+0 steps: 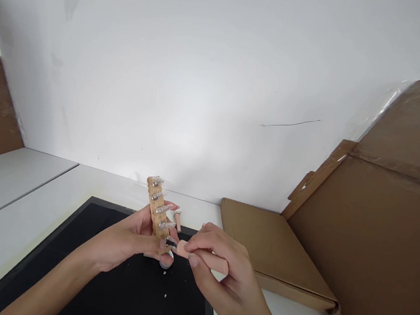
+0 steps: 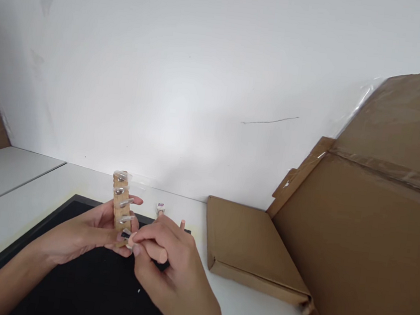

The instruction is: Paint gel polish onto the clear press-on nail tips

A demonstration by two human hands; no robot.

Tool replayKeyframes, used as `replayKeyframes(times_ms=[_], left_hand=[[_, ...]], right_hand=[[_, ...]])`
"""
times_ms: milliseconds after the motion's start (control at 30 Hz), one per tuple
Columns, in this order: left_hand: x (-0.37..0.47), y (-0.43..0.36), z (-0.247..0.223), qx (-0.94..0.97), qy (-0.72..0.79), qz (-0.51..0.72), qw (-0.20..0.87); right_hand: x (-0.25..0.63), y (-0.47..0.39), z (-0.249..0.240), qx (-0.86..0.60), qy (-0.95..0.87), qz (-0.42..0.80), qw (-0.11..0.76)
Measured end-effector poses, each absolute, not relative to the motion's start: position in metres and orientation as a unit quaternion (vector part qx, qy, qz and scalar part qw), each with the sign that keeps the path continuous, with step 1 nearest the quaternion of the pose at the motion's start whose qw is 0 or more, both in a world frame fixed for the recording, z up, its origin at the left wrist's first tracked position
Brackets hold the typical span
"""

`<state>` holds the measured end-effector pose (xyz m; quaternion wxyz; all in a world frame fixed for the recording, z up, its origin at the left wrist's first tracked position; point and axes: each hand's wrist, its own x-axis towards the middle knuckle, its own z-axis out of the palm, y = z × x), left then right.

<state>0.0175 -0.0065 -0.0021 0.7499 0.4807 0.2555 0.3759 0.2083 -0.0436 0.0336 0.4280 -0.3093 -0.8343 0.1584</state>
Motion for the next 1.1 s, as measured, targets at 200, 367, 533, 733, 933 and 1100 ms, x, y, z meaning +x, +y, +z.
replayKeyframes(times_ms=[200, 367, 533, 733, 933, 1100], left_hand=[[0.0171, -0.0065, -0.0029, 0.479, 0.246, 0.38, 0.752], [0.0167, -0.0067, -0.0044, 0.479, 0.241, 0.381, 0.753], [0.0162, -0.0075, -0.0045, 0.479, 0.238, 0.383, 0.753], [0.0153, -0.0095, -0.0035, 0.476, 0.24, 0.383, 0.754], [0.0147, -0.01, -0.0055, 0.481, 0.238, 0.386, 0.75], [0.014, -0.0099, -0.0053, 0.48, 0.239, 0.389, 0.749]], right_hand=[[0.2099, -0.0432, 0.0314, -0.309, -0.831, 0.169, 0.43], [0.209, -0.0434, 0.0328, -0.317, -0.828, 0.177, 0.427], [0.2071, -0.043, 0.0345, -0.319, -0.825, 0.182, 0.429], [0.2063, -0.0439, 0.0361, -0.313, -0.826, 0.174, 0.436], [0.2058, -0.0439, 0.0346, -0.309, -0.824, 0.176, 0.441], [0.204, -0.0454, 0.034, -0.318, -0.823, 0.172, 0.439]])
